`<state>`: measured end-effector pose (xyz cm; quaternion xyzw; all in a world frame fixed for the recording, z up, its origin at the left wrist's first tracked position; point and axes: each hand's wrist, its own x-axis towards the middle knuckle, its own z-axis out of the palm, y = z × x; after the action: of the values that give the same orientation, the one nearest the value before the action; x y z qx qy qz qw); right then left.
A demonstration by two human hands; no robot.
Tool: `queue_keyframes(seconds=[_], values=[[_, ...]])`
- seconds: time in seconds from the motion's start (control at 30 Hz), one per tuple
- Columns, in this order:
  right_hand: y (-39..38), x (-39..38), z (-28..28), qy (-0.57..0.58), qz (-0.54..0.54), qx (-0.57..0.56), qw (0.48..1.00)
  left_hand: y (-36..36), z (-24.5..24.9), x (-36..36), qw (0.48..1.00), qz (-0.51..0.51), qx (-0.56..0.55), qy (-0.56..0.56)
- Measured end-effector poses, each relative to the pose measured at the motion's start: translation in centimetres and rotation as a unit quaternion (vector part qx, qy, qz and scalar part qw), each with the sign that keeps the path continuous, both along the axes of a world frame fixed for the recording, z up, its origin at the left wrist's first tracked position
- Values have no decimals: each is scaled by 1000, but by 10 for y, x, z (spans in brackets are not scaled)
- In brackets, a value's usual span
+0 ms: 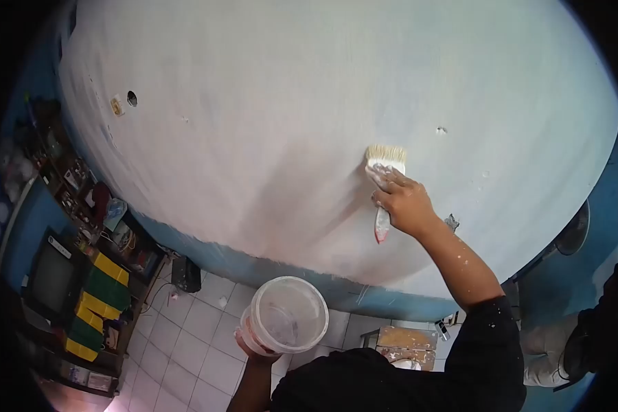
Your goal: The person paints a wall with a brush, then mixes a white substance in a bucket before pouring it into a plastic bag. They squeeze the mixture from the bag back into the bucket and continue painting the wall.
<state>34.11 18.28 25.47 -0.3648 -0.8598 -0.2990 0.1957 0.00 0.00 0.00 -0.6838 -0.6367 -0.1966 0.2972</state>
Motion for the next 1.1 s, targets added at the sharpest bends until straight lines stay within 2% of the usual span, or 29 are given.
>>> queue_keyframes(seconds=[0.07, 0.1, 0.13, 0.17, 0.2, 0.23, 0.27, 0.3, 0.33, 0.37, 0.4, 0.43, 0.47, 0.5, 0.53, 0.6, 0.63, 0.67, 0.7, 0.73, 0.77, 0.83, 0.87, 0.9, 0.93, 0.97, 1.0, 1.03, 1.1], values=[[-2, 13, 28, 1, 30, -130, 991, 11, -34, -4, 995, -72, 68, 8], [-20, -9, 61, 100, 116, -195, 969, -4, -18, -29, 995, -41, 47, 84], [-17, -9, 73, 117, 118, -186, 968, -9, 8, -52, 985, -13, 34, 171], [-12, 1, 98, 95, 121, -86, 984, -1, 13, -43, 973, 21, 34, 227], [-17, 5, 124, 107, 104, 16, 989, 3, 6, -30, 978, 13, 76, 193], [-16, 12, 141, 147, 116, 69, 980, 6, 2, -26, 979, 5, 115, 169], [-21, 11, 146, 194, 78, 140, 968, 6, 3, -23, 976, -8, 156, 152], [-21, 6, 143, 208, 52, 233, 948, 6, 5, -21, 971, -23, 198, 134], [-17, 7, 125, 200, 21, 213, 956, 12, 14, -13, 961, -40, 246, 119], [-8, 11, 94, 193, -9, 193, 962, 12, 10, -18, 964, -48, 236, 108], [2, 13, 54, 60, -141, 118, 981, 12, 5, -23, 968, -56, 226, 97], [3, 8, 12, -13, -105, 146, 984, 10, -19, -41, 982, -55, 158, 91], [-1, 3, -19, -47, -66, 92, 992, 6, -33, -52, 992, -53, 86, 82], [-11, -4, -32, -83, -23, 24, 996, 3, -23, -57, 951, 33, 37, 306], [-16, -9, -39, -50, 16, -20, 998, -1, -4, -61, 852, 118, -16, 509], [-22, -10, -18, 37, 12, -194, 980, -1, 19, -57, 826, 132, 22, 547], [-26, -10, -2, 83, 8, -280, 956, 3, 27, -52, 911, 64, 115, 390], [-25, -4, 19, 86, -1, -260, 962, 5, 34, -51, 955, -8, 202, 216], [-28, -5, 49, 76, 51, -180, 979, 8, 36, -52, 876, 111, 231, 409], [-23, 4, 70, 79, 64, -84, 991, 11, 35, -54, 744, 221, 249, 579], [-21, 9, 94, 108, 79, -35, 990, 13, 32, -55, 569, 318, 255, 714], [-19, 5, 114, 181, 37, 187, 965, 12, 25, -58, 133, 452, 226, 853], [-26, -4, 112, 190, 4, 204, 960, 9, 23, -60, -104, 479, 192, 850], [-32, -14, 104, 200, -27, 217, 955, 8, 29, -53, -84, 447, 193, 870], [-23, -12, 81, 171, -49, 179, 968, 10, 36, -49, -66, 410, 189, 890], [-11, -8, 51, 140, -66, 136, 978, 17, 11, -61, -198, 402, 185, 875], [-13, -14, 25, 79, -70, 103, 989, 15, -2, -72, -252, 407, 179, 859], [-24, -26, 9, 131, -50, 18, 990, 14, -15, -83, -306, 409, 171, 842], [-51, -49, -3, 218, -14, -145, 965, 17, 0, -96, -265, 472, 142, 829]])
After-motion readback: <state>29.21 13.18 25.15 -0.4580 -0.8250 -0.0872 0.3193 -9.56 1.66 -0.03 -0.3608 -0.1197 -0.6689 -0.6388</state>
